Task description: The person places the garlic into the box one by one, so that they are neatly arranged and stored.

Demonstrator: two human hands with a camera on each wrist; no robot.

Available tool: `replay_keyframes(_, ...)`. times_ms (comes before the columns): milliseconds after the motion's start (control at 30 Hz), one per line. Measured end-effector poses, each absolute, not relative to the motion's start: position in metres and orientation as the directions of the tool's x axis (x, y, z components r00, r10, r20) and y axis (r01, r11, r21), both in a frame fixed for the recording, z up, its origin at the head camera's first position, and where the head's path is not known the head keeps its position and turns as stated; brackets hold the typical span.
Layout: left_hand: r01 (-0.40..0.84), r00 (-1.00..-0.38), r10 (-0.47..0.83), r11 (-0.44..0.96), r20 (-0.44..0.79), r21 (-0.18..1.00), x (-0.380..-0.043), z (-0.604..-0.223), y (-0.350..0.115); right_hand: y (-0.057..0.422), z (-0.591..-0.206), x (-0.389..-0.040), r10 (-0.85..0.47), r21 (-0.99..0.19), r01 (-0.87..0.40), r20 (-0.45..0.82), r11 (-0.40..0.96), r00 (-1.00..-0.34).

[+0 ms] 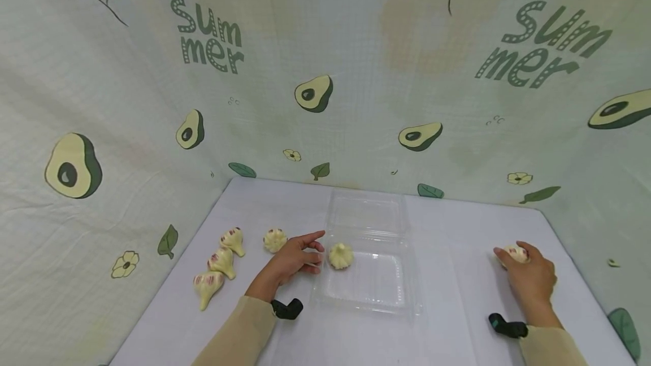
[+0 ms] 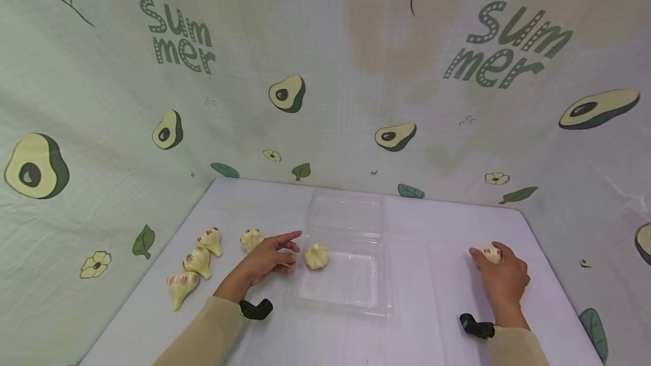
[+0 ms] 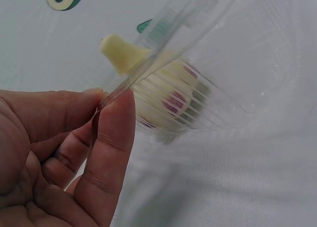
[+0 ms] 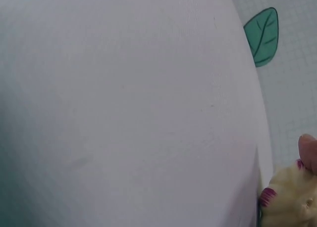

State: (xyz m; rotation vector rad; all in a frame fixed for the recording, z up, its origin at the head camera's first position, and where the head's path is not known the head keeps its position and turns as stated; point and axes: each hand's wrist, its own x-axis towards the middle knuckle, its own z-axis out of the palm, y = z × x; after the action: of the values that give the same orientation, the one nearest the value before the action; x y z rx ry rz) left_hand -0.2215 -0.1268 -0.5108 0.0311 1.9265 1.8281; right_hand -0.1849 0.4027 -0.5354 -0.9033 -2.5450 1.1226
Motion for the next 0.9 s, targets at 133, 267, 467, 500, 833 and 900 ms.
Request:
replay_keyframes(133,-0.306,-0.884,0.338,0.103,-0.323,0.946,-0.2219,-0.5108,-0.126,0.4019,-0.5359,-0.184,0.617,-0.737,0.426,-0.017,0.524,-0.787)
replay_keyframes(267,-0.311,-0.884,0.336,0.099,-0.326,0.945,-0.2221,-0.5117,-0.1258,0.4012,-0.5372,-0.1845,0.621,-0.748,0.401,0.02,0.529,-0.784)
replay_keyframes(467,-0.314,-0.884,0.336,0.089,-0.325,0.945,-0.2214,-0.5113,-0.1256,0.4005,-0.5382,-0.1855,0.621,-0.762,0.376,0.044,0.528,-0.783)
replay_keyframes(500,-0.314,-0.884,0.337,0.088,-0.325,0.945,-0.2213,-0.5114,-0.1255,0.4004,-0.5384,-0.1855,0.622,-0.763,0.373,0.049,0.528,-0.781)
replay_keyframes(833,-0.311,-0.883,0.344,0.083,-0.321,0.947,-0.2183,-0.5101,-0.1258,0.3985,-0.5384,-0.1792,0.618,-0.789,0.385,-0.008,0.479,-0.786)
replay_keyframes(900,-0.313,-0.882,0.344,0.084,-0.322,0.946,-0.2178,-0.5098,-0.1261,0.399,-0.5388,-0.1768,0.593,-0.784,0.378,-0.016,0.492,-0.805)
